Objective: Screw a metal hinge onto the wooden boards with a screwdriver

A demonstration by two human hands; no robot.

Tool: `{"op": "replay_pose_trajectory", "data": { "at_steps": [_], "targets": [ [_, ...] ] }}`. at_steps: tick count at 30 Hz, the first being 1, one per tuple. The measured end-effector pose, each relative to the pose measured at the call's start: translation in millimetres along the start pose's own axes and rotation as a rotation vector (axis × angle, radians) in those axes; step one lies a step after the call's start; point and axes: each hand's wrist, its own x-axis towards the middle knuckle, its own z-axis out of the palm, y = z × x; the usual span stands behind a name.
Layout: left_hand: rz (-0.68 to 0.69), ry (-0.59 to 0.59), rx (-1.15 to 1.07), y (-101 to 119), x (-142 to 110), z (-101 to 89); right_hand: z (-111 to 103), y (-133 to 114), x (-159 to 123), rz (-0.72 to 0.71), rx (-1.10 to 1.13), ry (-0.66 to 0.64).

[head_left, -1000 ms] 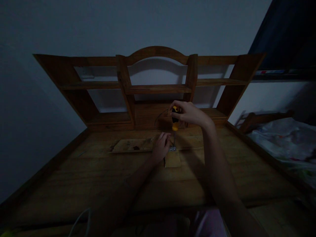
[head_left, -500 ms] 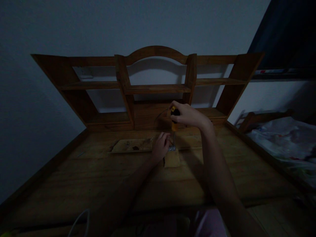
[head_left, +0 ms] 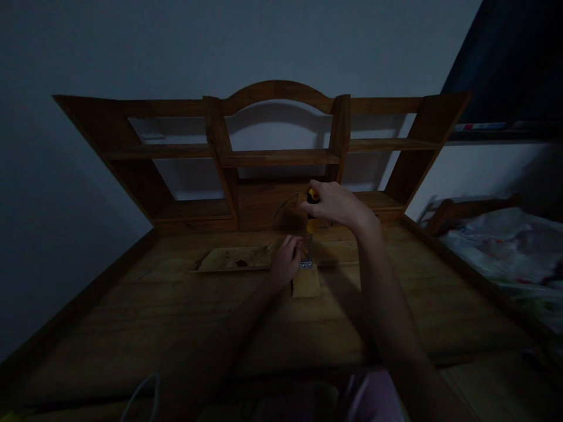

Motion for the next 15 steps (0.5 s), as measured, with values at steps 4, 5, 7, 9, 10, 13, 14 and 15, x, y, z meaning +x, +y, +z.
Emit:
{"op": "replay_pose_trajectory", "data": {
  "at_steps": [4,5,7,9,10,13,14,15],
  "targets": [
    [-0.012,0.005,0.012,-0.2,0.3,0.0,-1.8,-0.4,-0.9,-0.080,0.084,-0.014],
    [-0.011,0.006,0.012,-0.5,0.4,0.1,-0.7,0.3,-0.3,-0.093,0.083,-0.008],
    [-0.006,0.009,0.013,-1.2,0.4,0.3,2.3,1.6,1.5,-0.095,0.059,0.019],
    [0.001,0.009,0.015,-1.6,0.3,0.4,5.1,2.2,2.8,-0.071,0.009,0.054],
    [0.006,0.009,0.015,-1.8,0.2,0.5,5.9,2.1,3.1,-0.048,-0.020,0.069],
    [0.009,0.005,0.015,-1.9,-0.2,0.7,5.2,1.3,2.2,0.000,-0.077,0.073],
    [0.007,0.004,0.017,-1.9,-0.4,0.8,4.1,1.2,1.6,0.002,-0.070,0.056],
    [0.006,0.003,0.018,-1.8,-0.5,0.7,2.8,1.3,0.8,-0.005,-0.050,0.033]
  ]
}}
